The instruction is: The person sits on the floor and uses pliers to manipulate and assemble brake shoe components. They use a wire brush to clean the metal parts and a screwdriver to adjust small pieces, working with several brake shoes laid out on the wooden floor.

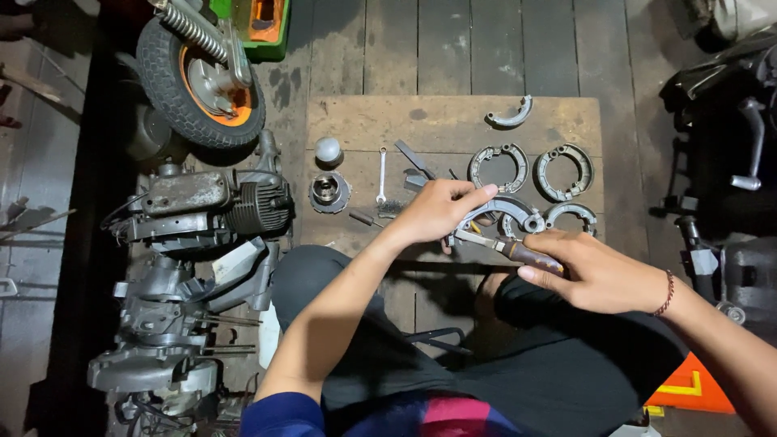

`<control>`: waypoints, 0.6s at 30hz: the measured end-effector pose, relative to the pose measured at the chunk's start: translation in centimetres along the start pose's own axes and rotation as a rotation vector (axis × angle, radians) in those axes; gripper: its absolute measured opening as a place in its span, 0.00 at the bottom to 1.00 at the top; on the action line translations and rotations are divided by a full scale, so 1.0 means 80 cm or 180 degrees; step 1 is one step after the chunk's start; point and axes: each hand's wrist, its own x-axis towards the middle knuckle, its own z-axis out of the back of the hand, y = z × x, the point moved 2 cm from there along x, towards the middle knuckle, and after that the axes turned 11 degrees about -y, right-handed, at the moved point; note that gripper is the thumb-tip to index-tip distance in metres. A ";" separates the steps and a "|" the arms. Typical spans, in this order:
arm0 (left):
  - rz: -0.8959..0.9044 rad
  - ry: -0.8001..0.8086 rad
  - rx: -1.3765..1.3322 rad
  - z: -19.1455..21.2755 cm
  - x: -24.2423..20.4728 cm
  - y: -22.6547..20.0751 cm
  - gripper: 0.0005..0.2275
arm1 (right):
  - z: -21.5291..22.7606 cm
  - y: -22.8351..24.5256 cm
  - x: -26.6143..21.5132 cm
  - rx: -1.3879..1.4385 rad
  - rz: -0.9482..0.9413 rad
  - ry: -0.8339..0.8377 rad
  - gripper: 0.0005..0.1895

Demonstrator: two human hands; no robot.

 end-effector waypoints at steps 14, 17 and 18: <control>0.0042 -0.0002 -0.0042 -0.005 -0.005 -0.003 0.21 | -0.009 -0.006 -0.007 -0.0236 -0.0522 0.0038 0.15; 0.0015 -0.0032 0.0000 -0.005 -0.007 -0.003 0.22 | -0.007 0.002 -0.007 -0.0076 -0.0767 0.0132 0.14; 0.0015 -0.0047 -0.0009 -0.005 -0.006 -0.004 0.21 | -0.006 0.003 -0.006 -0.0038 -0.0833 0.0136 0.15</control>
